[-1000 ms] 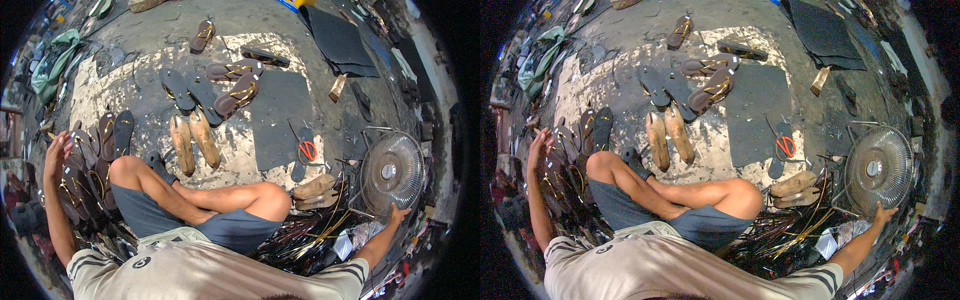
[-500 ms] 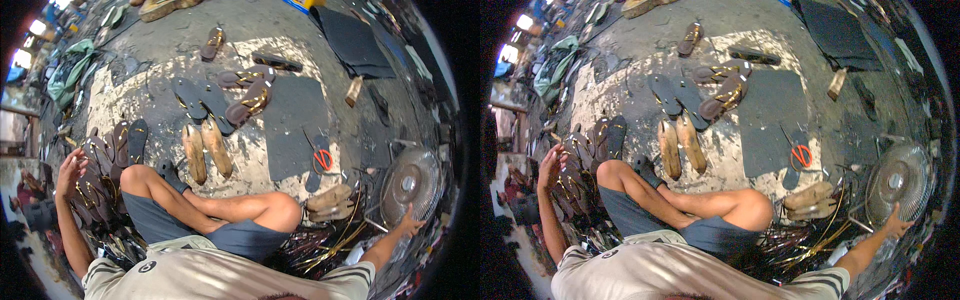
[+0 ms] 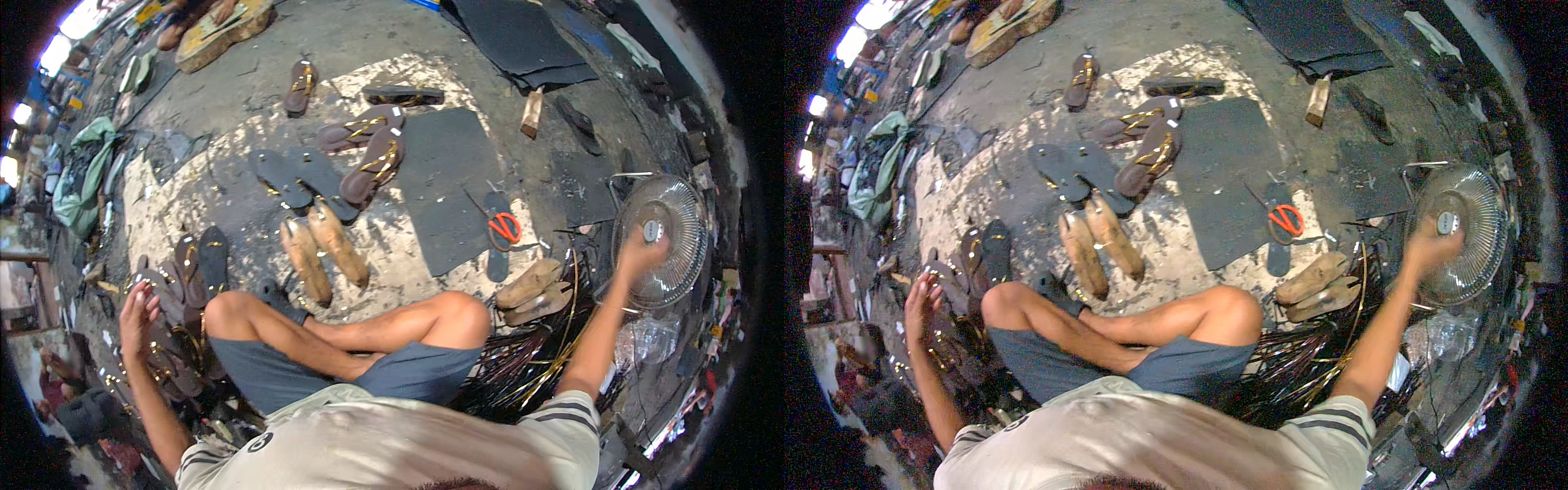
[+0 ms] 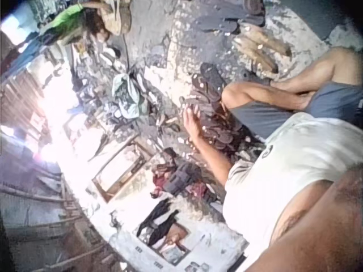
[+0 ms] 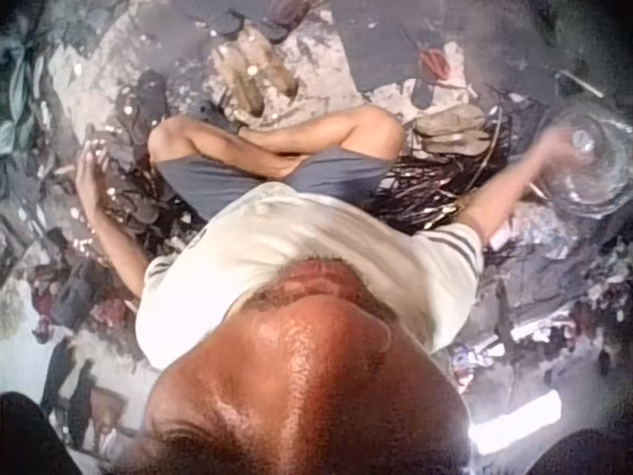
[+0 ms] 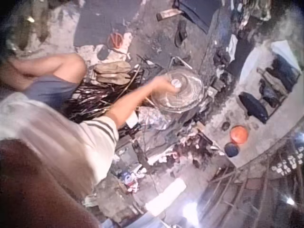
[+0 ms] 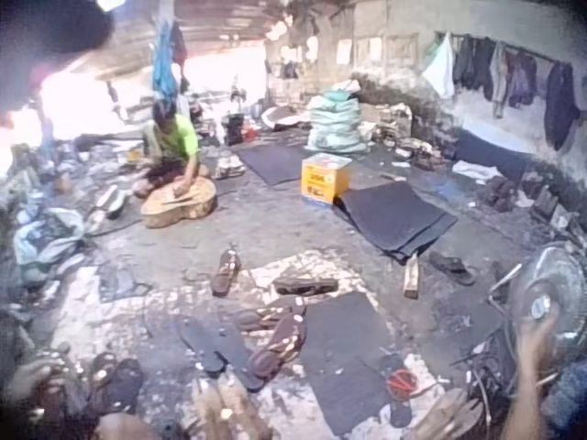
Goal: The person sits on the floor and repeatedly picks up flip-flop soles and straps, pressing the straps into the soles to assemble them. The person handles the items one at a time, turning them over to check the fit, and places the assembled pairs on the floor.
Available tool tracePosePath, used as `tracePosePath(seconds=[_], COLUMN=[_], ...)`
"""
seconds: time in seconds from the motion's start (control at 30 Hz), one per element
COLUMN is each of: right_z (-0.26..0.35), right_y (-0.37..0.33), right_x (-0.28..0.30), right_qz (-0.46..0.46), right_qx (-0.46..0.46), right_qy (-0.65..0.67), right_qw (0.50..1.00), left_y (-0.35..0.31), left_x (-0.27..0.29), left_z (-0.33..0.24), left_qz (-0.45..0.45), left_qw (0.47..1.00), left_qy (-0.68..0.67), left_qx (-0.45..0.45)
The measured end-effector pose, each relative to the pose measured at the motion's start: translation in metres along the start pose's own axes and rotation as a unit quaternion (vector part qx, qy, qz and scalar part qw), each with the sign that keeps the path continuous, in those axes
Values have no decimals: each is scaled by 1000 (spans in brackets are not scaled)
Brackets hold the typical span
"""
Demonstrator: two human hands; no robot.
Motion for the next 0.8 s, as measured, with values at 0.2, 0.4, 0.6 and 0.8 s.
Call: tracePosePath(seconds=[0.2, 0.4, 0.6, 0.8], right_z=[397, 527, 397, 469], right_y=[-265, -402, -377, -326], right_x=[-143, -104, -156, 69], right_qz=[537, 552, 293, 379], right_qx=[-150, -241, -406, -641], right_qy=[439, 208, 473, 641], right_qw=[704, 771, 725, 184], left_y=[-24, -106, -92, -92], left_x=[-51, -150, -177, -147], left_z=[0, -25, -18, -44], left_qz=[-26, -158, -113, -81], left_qw=[985, 868, 886, 925], left_qy=[-79, 305, 244, 145], left_qx=[-152, -360, -379, -342])
Point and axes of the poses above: each hand's wrist, its own y-axis towards the middle knuckle, its own x-axis out of the back of the hand, z = x × y, the point moved 7 cm from there along y, towards the middle knuckle, and after that the axes turned 11 degrees about y, right-handed, at the moved point
